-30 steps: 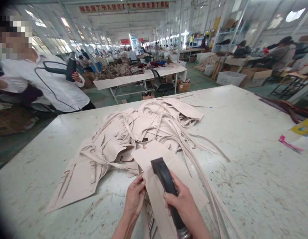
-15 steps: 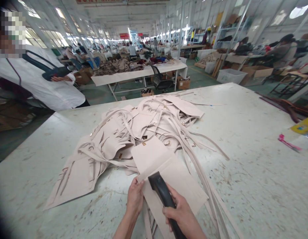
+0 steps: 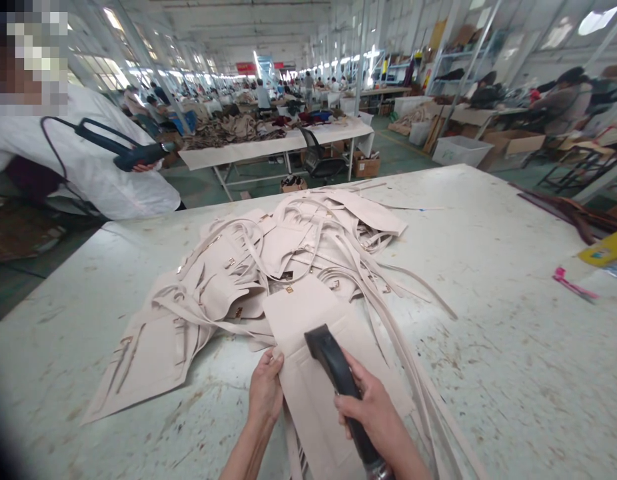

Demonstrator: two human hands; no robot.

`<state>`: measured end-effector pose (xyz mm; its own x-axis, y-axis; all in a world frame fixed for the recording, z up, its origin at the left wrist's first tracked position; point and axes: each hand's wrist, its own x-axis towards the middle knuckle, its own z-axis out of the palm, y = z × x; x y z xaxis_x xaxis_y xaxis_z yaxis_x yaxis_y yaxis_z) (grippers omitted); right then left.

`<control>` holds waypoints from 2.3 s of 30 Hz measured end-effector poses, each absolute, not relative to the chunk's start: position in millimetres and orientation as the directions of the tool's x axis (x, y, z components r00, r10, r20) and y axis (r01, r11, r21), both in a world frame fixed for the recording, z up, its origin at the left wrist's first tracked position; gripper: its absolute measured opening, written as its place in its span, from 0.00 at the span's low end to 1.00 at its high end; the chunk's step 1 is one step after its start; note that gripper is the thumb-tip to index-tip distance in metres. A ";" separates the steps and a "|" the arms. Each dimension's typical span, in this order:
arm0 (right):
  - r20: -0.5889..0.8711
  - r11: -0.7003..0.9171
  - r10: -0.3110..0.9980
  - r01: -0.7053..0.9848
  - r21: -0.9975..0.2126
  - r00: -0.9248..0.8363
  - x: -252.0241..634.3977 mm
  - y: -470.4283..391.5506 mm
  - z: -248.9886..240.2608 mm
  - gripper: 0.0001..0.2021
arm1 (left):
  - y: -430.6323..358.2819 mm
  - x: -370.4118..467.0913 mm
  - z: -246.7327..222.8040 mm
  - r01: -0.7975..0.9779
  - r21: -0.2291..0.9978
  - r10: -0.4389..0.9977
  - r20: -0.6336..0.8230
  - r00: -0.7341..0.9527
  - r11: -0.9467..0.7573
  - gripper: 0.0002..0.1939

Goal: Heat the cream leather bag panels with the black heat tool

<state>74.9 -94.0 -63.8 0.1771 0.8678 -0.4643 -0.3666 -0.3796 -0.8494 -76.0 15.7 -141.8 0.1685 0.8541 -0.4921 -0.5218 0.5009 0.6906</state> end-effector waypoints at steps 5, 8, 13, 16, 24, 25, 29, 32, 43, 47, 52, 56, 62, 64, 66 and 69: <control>-0.485 -0.439 0.873 -0.355 -0.825 0.049 54.2 -97.1 -61.6 0.36 | 15.3 -78.8 -143.7 -0.523 0.675 0.843 -0.503 0.191 0.521 0.16; -0.486 -0.449 0.874 -0.342 -0.826 0.026 48.2 -93.0 -56.8 0.37 | 16.6 -83.2 -144.8 -0.508 0.670 0.834 -0.504 0.224 0.541 0.17; -0.491 -0.464 0.871 -0.337 -0.819 -0.008 52.9 -91.4 -58.7 0.36 | 17.4 -87.9 -143.4 -0.479 0.684 0.831 -0.506 0.232 0.550 0.17; -0.456 -0.372 0.869 -0.355 -0.858 0.193 61.2 -90.3 -65.8 0.34 | 15.6 -89.7 -144.7 -0.366 0.788 0.868 -0.453 0.203 0.496 0.15; -0.546 -0.448 0.788 -0.345 -0.825 0.285 76.8 -124.7 -92.3 0.35 | -8.7 -96.4 -154.7 0.093 0.988 0.982 -0.135 0.135 0.123 0.15; -0.562 -0.461 0.776 -0.353 -0.814 0.285 75.6 -131.7 -98.4 0.36 | -14.6 -95.6 -155.4 0.144 0.987 0.979 -0.099 0.179 0.074 0.17; -0.595 -0.486 0.755 -0.374 -0.790 0.276 72.1 -151.0 -117.9 0.39 | -33.0 -89.3 -157.2 -0.087 0.936 0.900 -0.300 0.315 0.342 0.18; -0.595 -0.486 0.757 -0.376 -0.789 0.270 73.2 -154.7 -123.4 0.41 | -36.5 -83.7 -160.9 -0.293 0.768 0.809 -0.463 0.362 0.570 0.20; -0.507 -0.445 0.838 -0.283 -0.849 0.202 71.5 -169.0 -80.6 0.36 | -25.3 -79.8 -165.5 -0.098 0.831 0.823 -0.515 0.239 0.548 0.21; -0.439 -0.396 0.896 -0.333 -0.856 0.065 61.7 -171.1 -72.3 0.35 | -23.3 -76.7 -156.8 -0.157 0.788 0.793 -0.544 0.272 0.595 0.20; -0.476 -0.424 0.877 -0.353 -0.834 0.069 57.3 -154.8 -74.3 0.37 | -29.7 -73.7 -146.8 -0.329 0.661 0.738 -0.592 0.324 0.674 0.21; -0.470 -0.388 0.858 -0.340 -0.857 0.206 63.3 -146.3 -71.2 0.36 | -38.9 -75.8 -150.2 -0.357 0.701 0.786 -0.553 0.276 0.618 0.22; -0.400 -0.325 0.908 -0.392 -0.861 0.125 64.1 -160.3 -83.5 0.37 | -33.9 -65.5 -161.1 -0.412 0.714 0.796 -0.604 0.046 0.566 0.22; -0.386 -0.306 0.910 -0.384 -0.871 0.150 65.6 -165.0 -84.1 0.37 | -23.5 -55.4 -156.8 -0.342 0.686 0.757 -0.640 0.135 0.642 0.20; -0.391 -0.305 0.899 -0.356 -0.883 0.199 71.0 -169.6 -79.3 0.38 | -7.5 -49.9 -142.2 -0.277 0.706 0.758 -0.612 0.224 0.652 0.19; -0.442 -0.359 0.835 -0.284 -0.889 0.328 87.0 -180.4 -69.5 0.38 | 23.9 -66.3 -91.4 -0.254 0.782 0.822 -0.529 0.212 0.569 0.19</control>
<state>87.0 -180.4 -69.5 0.3279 0.8349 -0.4420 -0.2845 -0.3589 -0.8890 -66.3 23.9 -91.4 0.2121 0.8220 -0.5285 -0.2545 0.5686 0.7823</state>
